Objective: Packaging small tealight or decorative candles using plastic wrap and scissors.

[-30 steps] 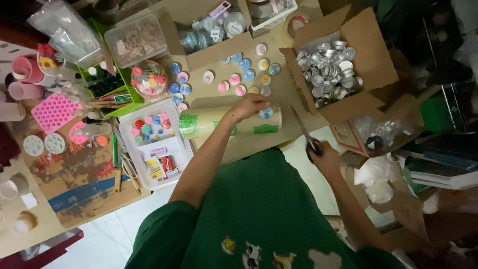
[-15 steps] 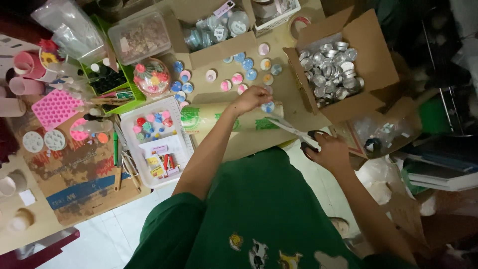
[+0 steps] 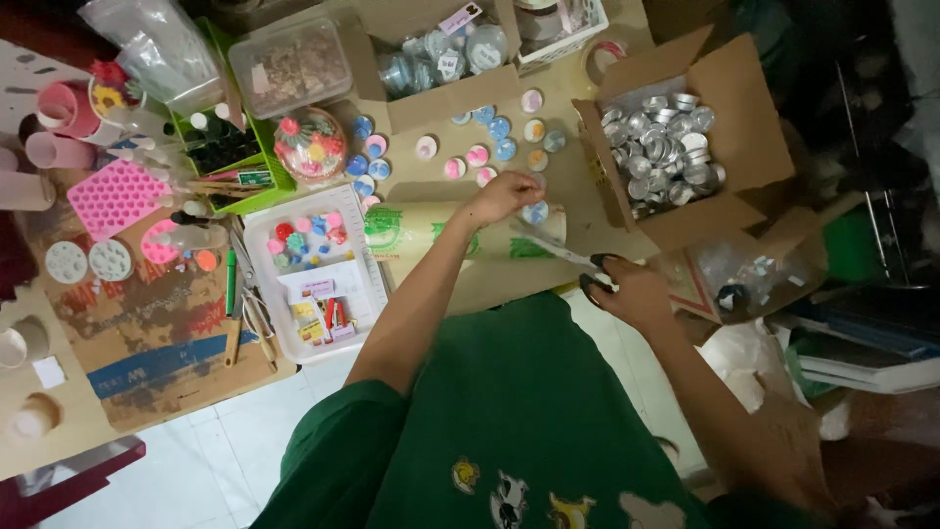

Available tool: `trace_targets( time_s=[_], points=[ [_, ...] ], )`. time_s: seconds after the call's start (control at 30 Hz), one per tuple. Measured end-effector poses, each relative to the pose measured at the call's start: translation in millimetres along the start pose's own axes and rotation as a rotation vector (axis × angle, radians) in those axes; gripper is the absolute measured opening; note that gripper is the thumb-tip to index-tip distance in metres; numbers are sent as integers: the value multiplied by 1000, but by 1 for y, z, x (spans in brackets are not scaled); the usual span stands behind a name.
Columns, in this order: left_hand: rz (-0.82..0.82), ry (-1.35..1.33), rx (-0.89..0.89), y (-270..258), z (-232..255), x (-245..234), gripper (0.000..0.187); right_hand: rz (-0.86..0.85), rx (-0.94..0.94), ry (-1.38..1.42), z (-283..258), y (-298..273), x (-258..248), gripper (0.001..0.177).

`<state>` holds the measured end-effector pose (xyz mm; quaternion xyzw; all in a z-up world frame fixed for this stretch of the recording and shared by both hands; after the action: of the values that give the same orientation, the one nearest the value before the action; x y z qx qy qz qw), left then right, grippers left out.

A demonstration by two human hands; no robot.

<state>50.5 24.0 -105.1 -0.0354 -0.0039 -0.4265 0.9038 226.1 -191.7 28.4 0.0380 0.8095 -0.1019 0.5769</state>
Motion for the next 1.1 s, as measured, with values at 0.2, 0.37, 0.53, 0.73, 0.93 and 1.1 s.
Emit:
trace_targets(
  time_s=[0.2,0.37,0.53,0.73,0.93,1.1],
  points=[
    [60,26,44,9,1,-8,24,47,-50,2,-3,4,8,47],
    [39,84,21,14,-20,-7,24,70,-57,52,-11,14,31,42],
    [147,149,11,12,7,-16,28,51,-12,107,-3,-3,43,25],
    [624,-341,-172,-10,49,-22,40,126,568,133,74,-31,102,42],
    [611,-861,-224,-38,120,17,41,199,656,98,82,-6,133,35],
    [547,-892,-227,-56,167,37,48,214,596,124,59,7,119,40]
  ],
)
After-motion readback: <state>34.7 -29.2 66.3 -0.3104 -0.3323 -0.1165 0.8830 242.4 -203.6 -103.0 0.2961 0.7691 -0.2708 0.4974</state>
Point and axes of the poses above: each hand's wrist, its own y-axis towards the middle knuckle, its own x-axis out of the palm, z = x × y, the point moved 5 cm from there along y, towards the middle knuckle, and after that the axes turned 12 degrees about x, right-handed, at the moved point
